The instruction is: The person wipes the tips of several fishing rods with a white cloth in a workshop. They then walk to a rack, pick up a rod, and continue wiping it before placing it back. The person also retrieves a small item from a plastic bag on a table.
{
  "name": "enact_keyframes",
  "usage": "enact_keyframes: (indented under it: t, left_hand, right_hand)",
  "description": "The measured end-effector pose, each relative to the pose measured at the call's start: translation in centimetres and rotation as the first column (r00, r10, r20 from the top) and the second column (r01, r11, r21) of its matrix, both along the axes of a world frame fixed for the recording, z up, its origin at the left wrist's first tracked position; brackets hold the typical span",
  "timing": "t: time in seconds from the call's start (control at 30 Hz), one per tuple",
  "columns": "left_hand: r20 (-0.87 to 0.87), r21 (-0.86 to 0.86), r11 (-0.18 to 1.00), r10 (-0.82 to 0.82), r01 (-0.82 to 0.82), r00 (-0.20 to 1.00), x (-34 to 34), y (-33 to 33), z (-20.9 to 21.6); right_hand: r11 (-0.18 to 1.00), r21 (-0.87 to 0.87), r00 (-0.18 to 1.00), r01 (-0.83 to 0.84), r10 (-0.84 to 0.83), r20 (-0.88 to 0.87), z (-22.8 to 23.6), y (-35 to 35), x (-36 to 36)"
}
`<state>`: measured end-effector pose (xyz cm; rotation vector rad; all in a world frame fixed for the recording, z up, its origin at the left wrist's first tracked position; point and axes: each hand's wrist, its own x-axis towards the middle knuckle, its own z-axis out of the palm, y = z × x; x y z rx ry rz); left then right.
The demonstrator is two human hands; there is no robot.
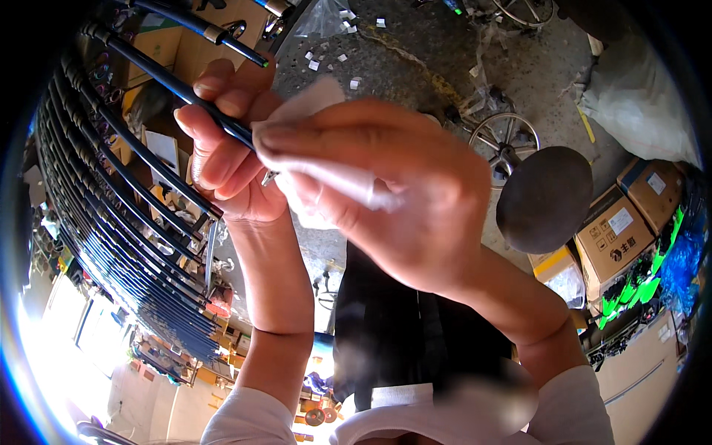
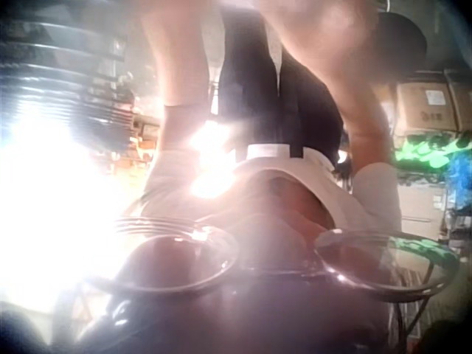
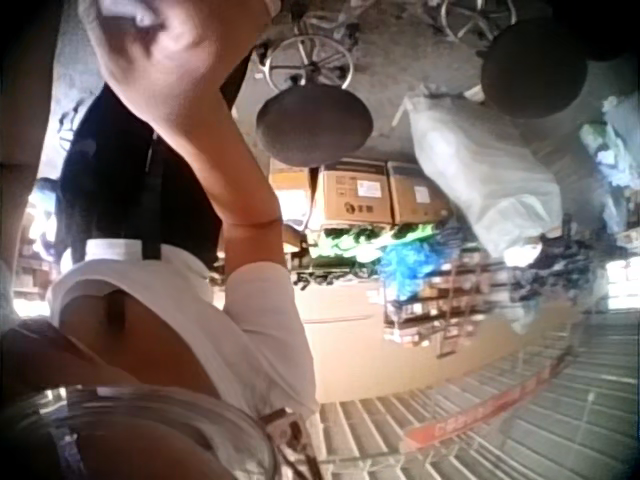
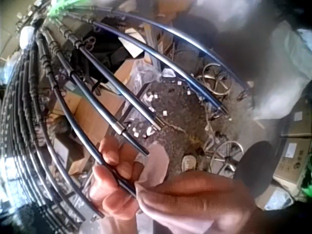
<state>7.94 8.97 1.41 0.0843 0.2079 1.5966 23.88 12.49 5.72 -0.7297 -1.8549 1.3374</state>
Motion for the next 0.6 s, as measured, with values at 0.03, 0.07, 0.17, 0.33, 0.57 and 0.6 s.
enact_keyframes:
  t: [0.03,0.07,0.17,0.33,0.57,0.6]
  left_hand:
    - [-0.012,0.000,1.000,0.010,-0.010,1.000,0.0,0.1,0.1]
    - [-0.021,0.002,1.000,0.023,-0.023,1.000,0.1,0.1,0.0]
    - [-0.034,0.056,0.996,0.066,-0.064,0.997,0.6,-0.1,-0.9]
    - [0.059,0.055,0.998,-0.017,0.014,0.998,0.0,-0.1,-0.5]
    - [0.099,0.021,0.999,-0.041,0.039,0.994,-0.6,0.2,-0.4]
    - [0.105,0.047,0.999,-0.029,0.024,0.994,-0.5,0.2,-0.6]
  right_hand:
    - [0.999,-0.037,0.999,0.007,-0.009,-0.037,-0.2,-0.1,-0.1]
    - [0.997,-0.074,0.997,0.011,-0.016,-0.073,-0.4,-0.3,-0.1]
    - [0.955,0.296,1.000,0.015,-0.020,0.013,0.0,0.0,-0.2]
    - [0.977,-0.213,0.999,0.004,-0.012,-0.037,-0.5,-0.1,0.2]
    - [0.767,-0.639,0.975,0.064,-0.185,-0.126,-2.4,-0.3,1.5]
    - [0.743,-0.667,0.975,0.062,-0.188,-0.119,-2.4,0.0,1.5]
